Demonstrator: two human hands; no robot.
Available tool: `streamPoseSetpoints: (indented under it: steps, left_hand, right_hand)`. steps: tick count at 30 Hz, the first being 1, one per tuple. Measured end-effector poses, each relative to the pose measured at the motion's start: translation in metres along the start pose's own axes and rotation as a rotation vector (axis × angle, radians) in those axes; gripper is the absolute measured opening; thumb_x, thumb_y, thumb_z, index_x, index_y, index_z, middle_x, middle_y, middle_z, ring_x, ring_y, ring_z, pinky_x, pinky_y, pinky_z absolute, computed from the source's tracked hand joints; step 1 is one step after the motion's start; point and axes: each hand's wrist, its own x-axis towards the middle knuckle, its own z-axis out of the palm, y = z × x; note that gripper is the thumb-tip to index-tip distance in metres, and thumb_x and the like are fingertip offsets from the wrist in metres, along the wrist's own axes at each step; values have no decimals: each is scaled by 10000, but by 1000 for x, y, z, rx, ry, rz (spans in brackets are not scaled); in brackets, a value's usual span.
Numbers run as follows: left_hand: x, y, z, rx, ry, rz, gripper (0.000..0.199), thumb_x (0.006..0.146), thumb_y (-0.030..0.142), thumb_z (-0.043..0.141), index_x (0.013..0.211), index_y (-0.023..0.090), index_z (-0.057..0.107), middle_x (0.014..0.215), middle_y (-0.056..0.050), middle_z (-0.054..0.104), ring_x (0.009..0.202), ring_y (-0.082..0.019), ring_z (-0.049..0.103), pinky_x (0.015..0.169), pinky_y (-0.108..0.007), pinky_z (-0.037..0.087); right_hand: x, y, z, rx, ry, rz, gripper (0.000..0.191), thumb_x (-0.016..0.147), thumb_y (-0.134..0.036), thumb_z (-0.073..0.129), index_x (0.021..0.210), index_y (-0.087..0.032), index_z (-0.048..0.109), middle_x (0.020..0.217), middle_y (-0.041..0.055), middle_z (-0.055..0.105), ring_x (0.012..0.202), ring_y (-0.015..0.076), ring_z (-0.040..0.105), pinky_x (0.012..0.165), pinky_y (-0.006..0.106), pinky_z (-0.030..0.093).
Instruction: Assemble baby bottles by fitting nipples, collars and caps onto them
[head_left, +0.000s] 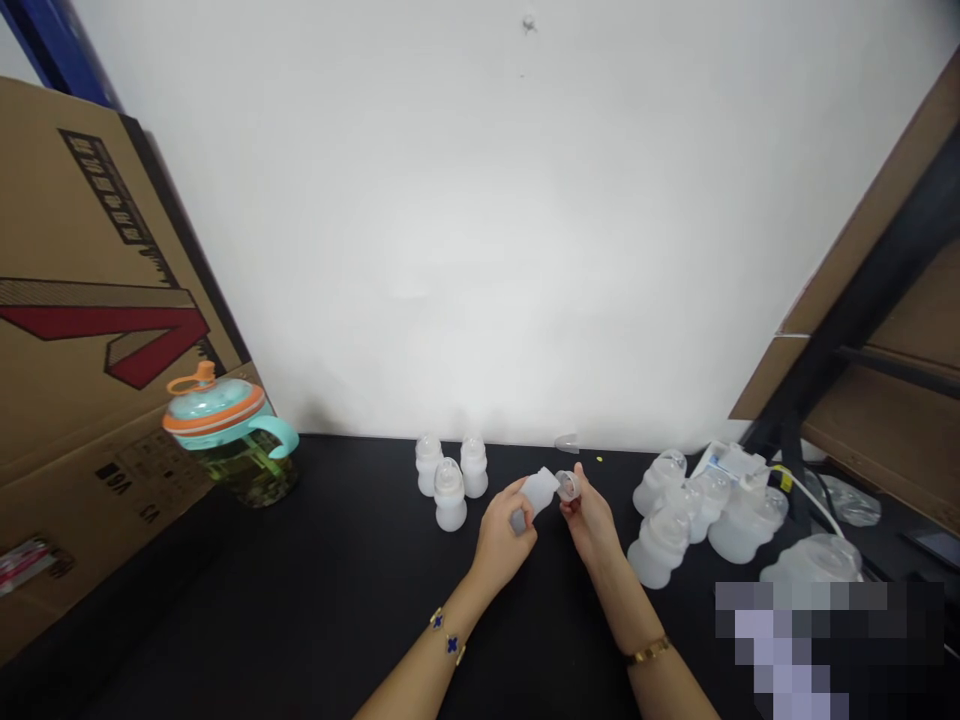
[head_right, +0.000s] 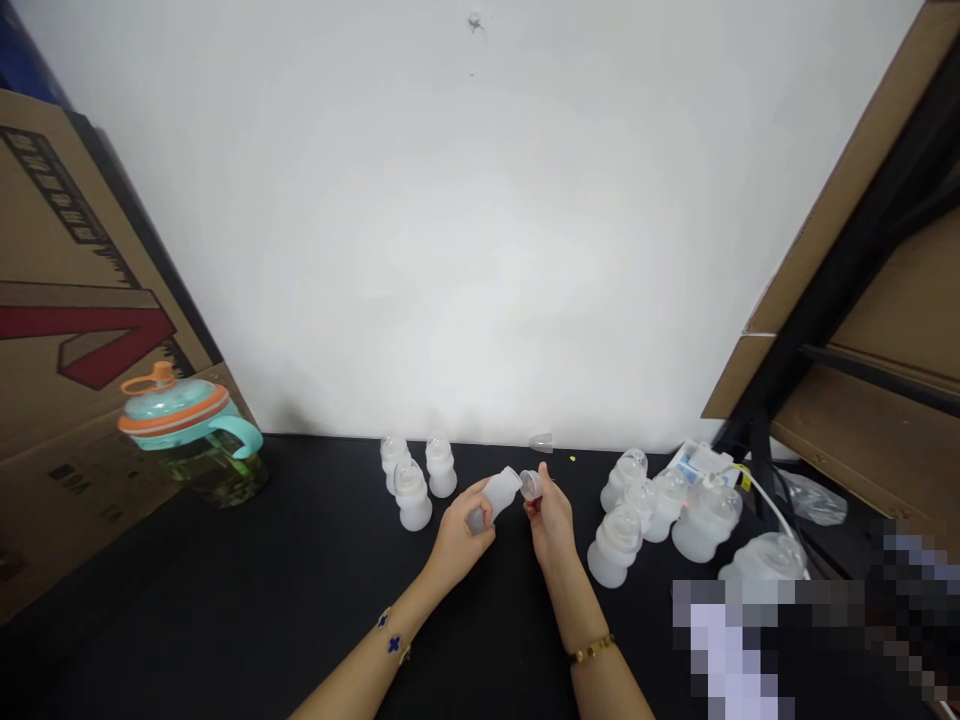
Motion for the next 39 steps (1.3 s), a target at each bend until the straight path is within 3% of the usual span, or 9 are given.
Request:
streamPoseSetpoints:
  steps: [4,12,19,26,30,39]
  left_hand:
    - [0,2,1,-14,-23,2,262,562,-41,510,638,197,589,1336,-78,614,1264,-281,535,1001,-404,418]
    - [-1,2,1,-23,-6,3,256,574,-44,512,633,192,593,1319,-69,623,1214,-256,568,1010,-393,411]
    - [0,3,0,-63,-4,-12,245,585,-40,522,624,191,596,1318,-69,625,1234,-254,559,994,-376,422]
    - [-1,5,-1,-64,-30,-16,235,564,-29,525,606,195,583,1322,-54,636,1197,-260,586,987,-379,427]
    - [-1,6,-1,-75,-44,-16,223,571,-17,537,607,198,580,1304,-58,648,1215,-264,574,978,-375,426]
    - [0,10,-2,-184,-113,-38,181,580,1,570,577,182,549,1257,-48,664,1078,-242,619,896,-327,430]
  right_hand:
    - [-7,-4,4,-7,-11,-59,327,645,-381,878,675,-193,612,589,-48,585,495,72,506,415,173,437]
    - [-9,-4,3,-37,-32,-25,325,614,-393,891,727,-173,680,650,-16,661,553,93,576,478,176,484]
    - [-7,-1,1,-81,-88,-146,309,575,-396,897,666,-174,702,639,-26,644,577,92,546,509,183,465]
    - [-12,-5,5,-168,-31,-216,323,622,-450,859,674,-187,679,630,-29,626,559,105,533,524,235,428]
    - [-15,-7,6,-263,-63,-263,349,641,-500,833,687,-189,683,638,-25,624,565,108,520,526,242,412]
    - [-12,-7,4,-328,-56,-311,368,651,-520,816,726,-173,715,669,-8,632,587,118,506,518,244,400]
